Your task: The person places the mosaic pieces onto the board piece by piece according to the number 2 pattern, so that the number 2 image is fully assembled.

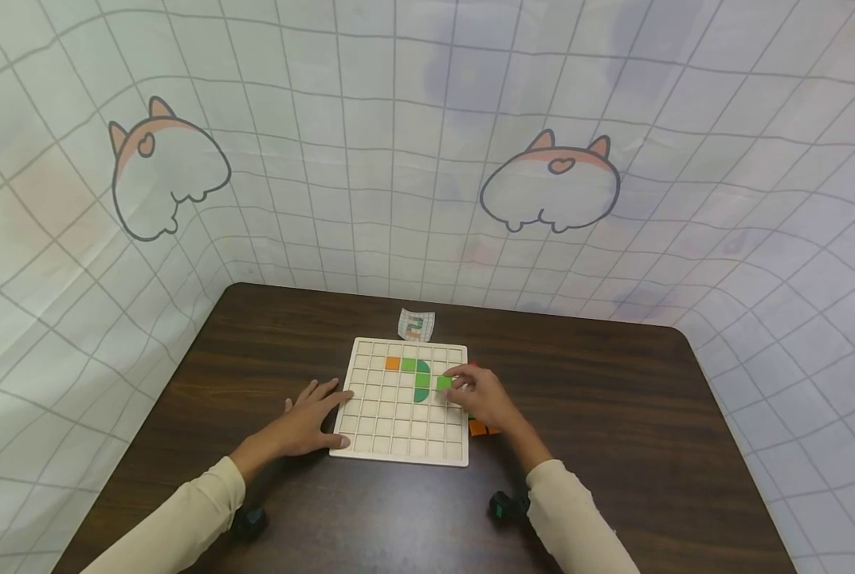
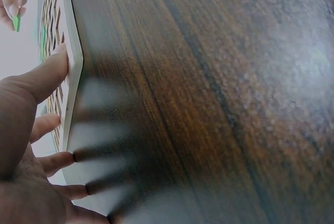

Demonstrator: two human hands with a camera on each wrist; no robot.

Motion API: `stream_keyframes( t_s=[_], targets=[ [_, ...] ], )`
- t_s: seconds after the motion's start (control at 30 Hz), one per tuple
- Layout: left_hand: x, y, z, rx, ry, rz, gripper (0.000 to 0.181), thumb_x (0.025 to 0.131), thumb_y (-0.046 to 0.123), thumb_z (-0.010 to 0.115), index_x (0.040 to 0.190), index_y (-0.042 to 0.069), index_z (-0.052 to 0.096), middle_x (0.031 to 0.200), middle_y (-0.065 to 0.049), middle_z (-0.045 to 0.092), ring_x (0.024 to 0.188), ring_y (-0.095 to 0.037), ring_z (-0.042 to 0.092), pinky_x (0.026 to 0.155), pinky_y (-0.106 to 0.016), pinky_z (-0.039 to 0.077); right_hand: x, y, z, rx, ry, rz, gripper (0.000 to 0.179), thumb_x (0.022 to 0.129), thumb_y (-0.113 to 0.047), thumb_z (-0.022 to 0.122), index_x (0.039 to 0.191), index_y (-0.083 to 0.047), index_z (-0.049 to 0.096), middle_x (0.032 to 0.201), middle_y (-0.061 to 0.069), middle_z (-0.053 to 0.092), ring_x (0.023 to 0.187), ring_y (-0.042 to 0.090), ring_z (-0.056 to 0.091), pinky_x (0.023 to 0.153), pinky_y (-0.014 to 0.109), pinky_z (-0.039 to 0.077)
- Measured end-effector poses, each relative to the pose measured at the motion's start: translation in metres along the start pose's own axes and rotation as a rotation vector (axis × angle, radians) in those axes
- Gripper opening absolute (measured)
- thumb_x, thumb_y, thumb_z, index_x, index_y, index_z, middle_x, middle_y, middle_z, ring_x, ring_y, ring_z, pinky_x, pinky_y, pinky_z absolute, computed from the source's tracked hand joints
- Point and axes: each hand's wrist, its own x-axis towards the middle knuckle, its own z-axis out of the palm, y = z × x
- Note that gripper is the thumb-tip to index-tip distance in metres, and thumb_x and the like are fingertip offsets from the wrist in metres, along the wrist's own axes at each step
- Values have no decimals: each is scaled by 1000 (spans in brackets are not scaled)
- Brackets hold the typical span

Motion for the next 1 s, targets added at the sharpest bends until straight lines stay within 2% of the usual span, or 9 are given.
stream_keyframes(
  t_s=[0.17,0.33,0.47,0.67,0.8,1.0],
  targets=[
    [0,0,0,-8,1,3,80,84,41,81,152,20,45,164,-18,25,151,-53,12,104,-84,13,2,-6,5,42,-25,7,32,94,-13,71,124,-2,66,98,13,70,67,23,63,59,29,54],
    [0,1,-1,-15,-2,0,80,84,40,81,152,19,45,164,-18,25,151,-53,11,104,-85,13,5,-12,11,63,-41,26,34,93,-13,71,124,0,66,100,14,69,69,23,62,58,28,53],
    [0,2,-1,-19,-3,-3,80,84,39,81,152,19,45,164,-19,25,151,-53,11,103,-85,12,7,-14,18,68,-50,10,33,94,-12,71,123,2,66,97,15,68,65,21,60,55,26,50],
    [-1,2,-1,-23,1,-6,79,84,39,82,151,19,46,164,-18,25,151,-53,11,104,-85,12,12,-16,30,22,-41,6,33,93,-18,73,121,-2,68,92,8,67,64,12,56,55,23,44],
    [-1,2,-1,-23,4,-7,79,83,39,82,151,20,46,164,-18,25,151,-53,12,104,-85,13,13,-19,38,-11,-29,0,30,93,-17,71,120,-3,69,91,5,69,67,13,60,58,24,45],
    [-1,2,-1,-23,6,-7,79,83,39,82,151,20,46,164,-18,25,151,-53,12,104,-84,13,16,-23,47,-53,-16,-3,28,91,-13,72,116,-2,71,88,3,71,65,8,55,60,23,46]
  ],
)
